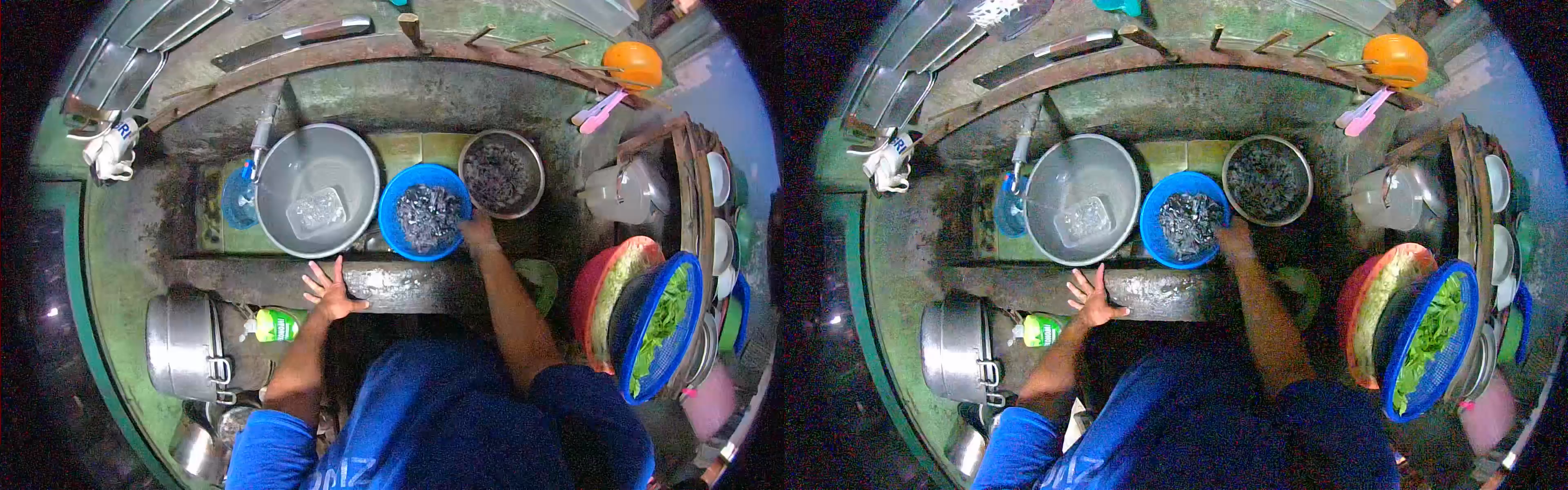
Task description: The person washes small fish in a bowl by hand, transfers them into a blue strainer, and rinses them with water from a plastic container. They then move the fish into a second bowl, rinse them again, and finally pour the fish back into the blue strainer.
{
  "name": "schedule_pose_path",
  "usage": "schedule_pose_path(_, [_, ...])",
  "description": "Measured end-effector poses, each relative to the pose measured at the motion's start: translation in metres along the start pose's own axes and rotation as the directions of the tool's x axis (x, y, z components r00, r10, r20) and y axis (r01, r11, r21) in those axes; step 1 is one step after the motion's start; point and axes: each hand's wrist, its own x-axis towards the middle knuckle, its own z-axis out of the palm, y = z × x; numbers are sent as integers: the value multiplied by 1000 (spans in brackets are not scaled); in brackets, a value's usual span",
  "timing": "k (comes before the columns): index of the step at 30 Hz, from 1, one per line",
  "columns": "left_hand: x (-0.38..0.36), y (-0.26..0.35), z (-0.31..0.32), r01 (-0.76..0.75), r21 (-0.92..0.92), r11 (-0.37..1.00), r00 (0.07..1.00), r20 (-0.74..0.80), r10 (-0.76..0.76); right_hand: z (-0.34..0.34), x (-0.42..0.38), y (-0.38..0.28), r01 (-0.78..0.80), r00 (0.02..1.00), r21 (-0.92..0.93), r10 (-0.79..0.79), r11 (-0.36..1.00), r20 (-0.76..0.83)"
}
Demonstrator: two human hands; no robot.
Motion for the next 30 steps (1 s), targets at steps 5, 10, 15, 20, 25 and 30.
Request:
schedule_pose_path(5, [1,-2,3,-11,3,1000,1000,-19,11,-35,-78,-87,-398,916,488,367,777,164])
schedule_pose_path(10, [-5,6,-4,15,-6,1000,1000,4,-15,-23,-86,-100,-554,816,579,526,598,238])
schedule_pose_path(15, [-2,6,-4,28,-13,1000,1000,4,-28,-25,-71,-91,-461,874,607,449,648,184])
schedule_pose_path(20, [-4,5,-3,8,3,1000,1000,-9,-8,-24,-85,-116,-437,875,717,441,543,199])
schedule_pose_path(25, [0,2,1,33,58,998,999,-8,-33,-18,-80,-117,-397,861,788,489,471,142])
schedule_pose_path(30, [-3,6,-4,27,40,999,1000,3,-27,-22,-82,-111,-370,905,811,372,454,205])
